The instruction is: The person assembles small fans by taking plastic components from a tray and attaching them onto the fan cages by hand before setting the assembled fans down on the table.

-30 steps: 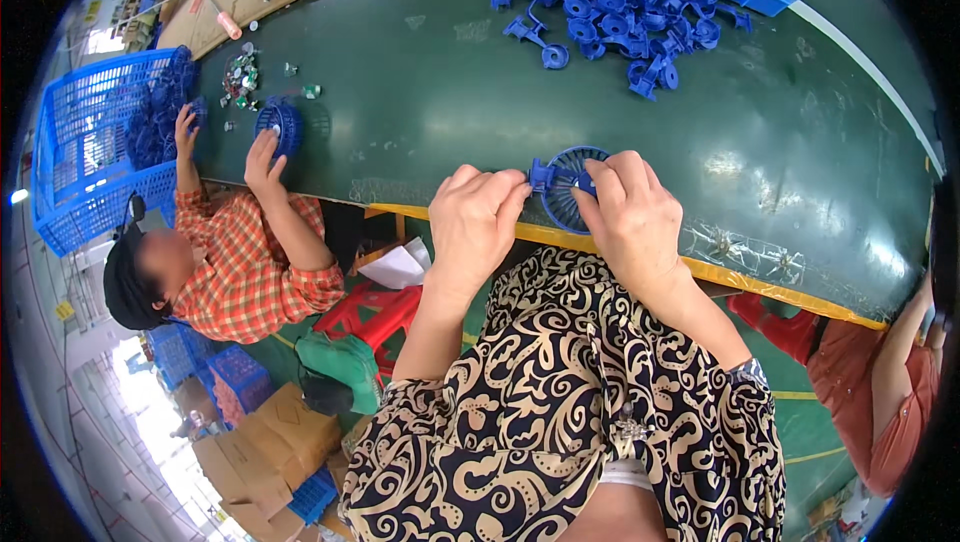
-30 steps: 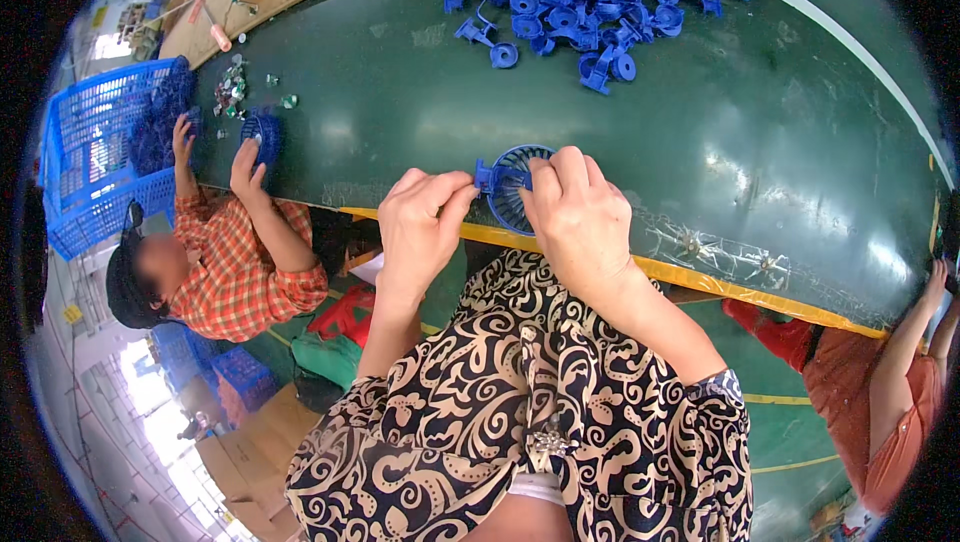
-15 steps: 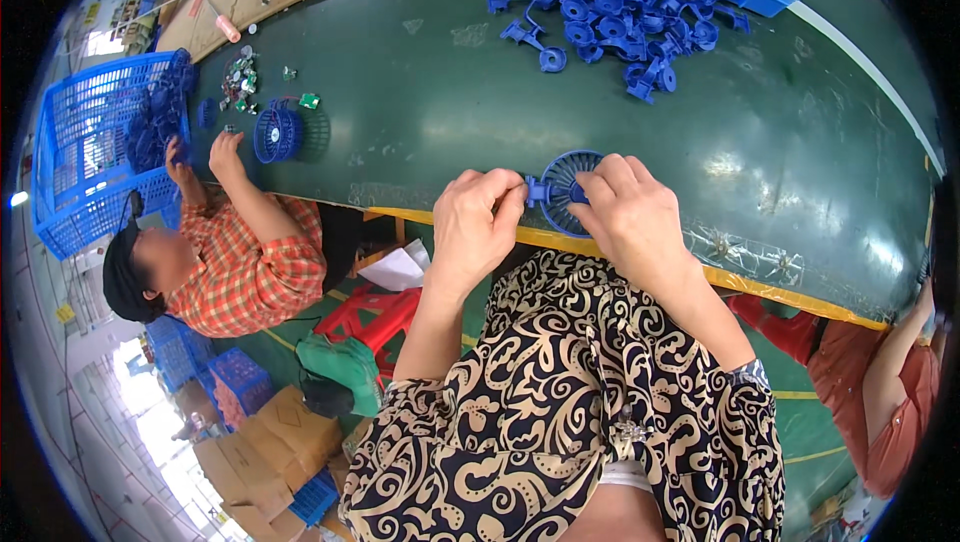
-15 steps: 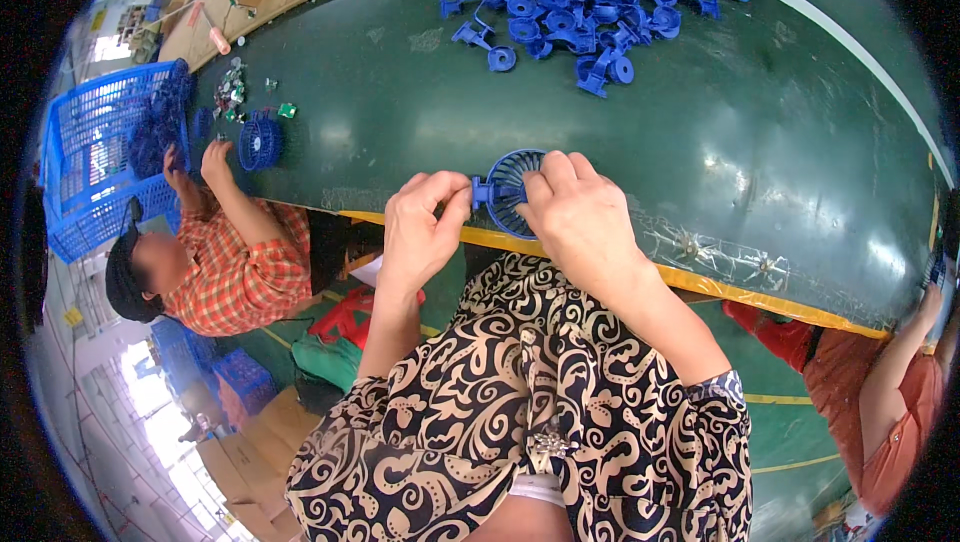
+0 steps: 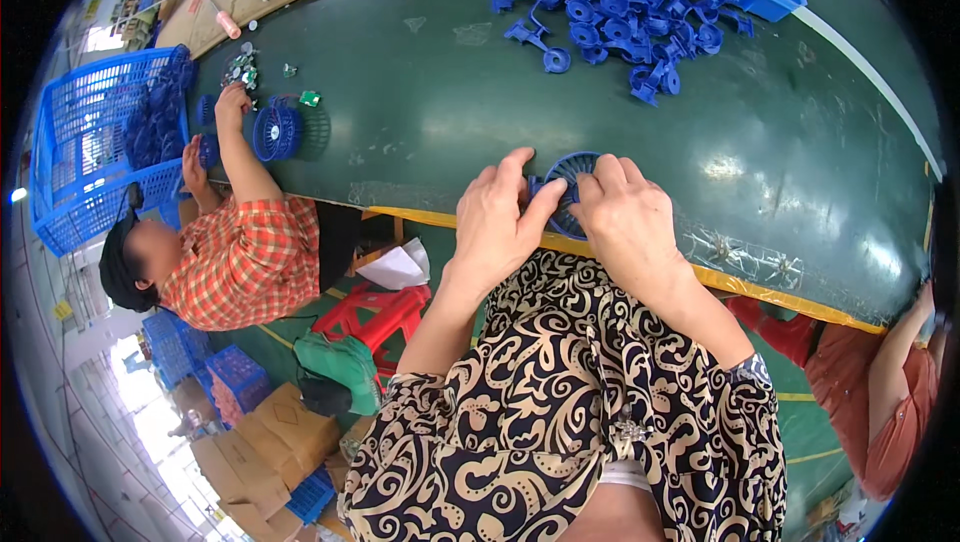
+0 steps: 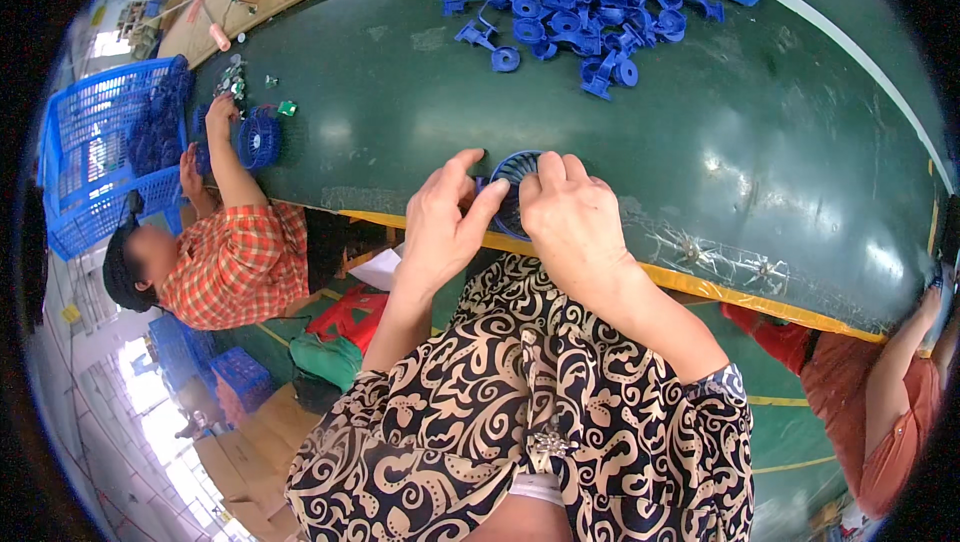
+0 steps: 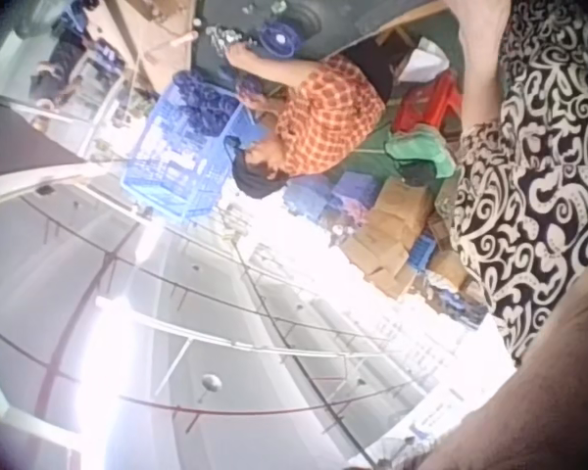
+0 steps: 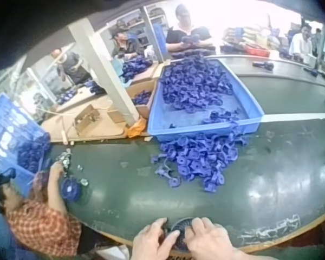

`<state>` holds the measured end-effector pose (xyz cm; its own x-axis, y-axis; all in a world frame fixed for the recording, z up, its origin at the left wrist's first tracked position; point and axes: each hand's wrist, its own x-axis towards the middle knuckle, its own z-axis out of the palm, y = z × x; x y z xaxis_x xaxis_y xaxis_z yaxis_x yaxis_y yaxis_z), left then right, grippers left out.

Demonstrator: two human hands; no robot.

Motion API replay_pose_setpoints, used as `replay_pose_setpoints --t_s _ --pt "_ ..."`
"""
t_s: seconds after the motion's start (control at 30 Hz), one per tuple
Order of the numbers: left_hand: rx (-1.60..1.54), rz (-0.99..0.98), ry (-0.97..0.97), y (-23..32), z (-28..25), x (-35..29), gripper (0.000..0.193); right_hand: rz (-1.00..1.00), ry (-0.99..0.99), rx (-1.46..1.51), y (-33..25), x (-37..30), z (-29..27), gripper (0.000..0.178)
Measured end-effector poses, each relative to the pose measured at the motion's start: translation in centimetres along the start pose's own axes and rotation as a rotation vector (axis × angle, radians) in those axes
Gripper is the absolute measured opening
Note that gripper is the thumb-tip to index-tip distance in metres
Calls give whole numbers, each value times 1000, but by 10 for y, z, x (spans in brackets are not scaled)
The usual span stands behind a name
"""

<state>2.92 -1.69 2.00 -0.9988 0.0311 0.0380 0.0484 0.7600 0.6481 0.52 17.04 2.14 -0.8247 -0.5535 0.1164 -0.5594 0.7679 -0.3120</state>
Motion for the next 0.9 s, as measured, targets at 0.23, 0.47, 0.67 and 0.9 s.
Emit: replay_pose_setpoints --t_s 0.23,0.47,0.67,0.9 --pt "-44 33 54 -5 7 0 47 1 125 158 4 -4 8 26" --pt "-95 -68 -65 -8 -6 -1 40 -16 105 184 4 -2 2 29" --pt "-107 -195 -126 -3 -13 6 35 9 9 74 3 2 -4 32" --pt "-309 -296 -79 -16 -12 -1 27 6 -55 44 1 2 -3 29"
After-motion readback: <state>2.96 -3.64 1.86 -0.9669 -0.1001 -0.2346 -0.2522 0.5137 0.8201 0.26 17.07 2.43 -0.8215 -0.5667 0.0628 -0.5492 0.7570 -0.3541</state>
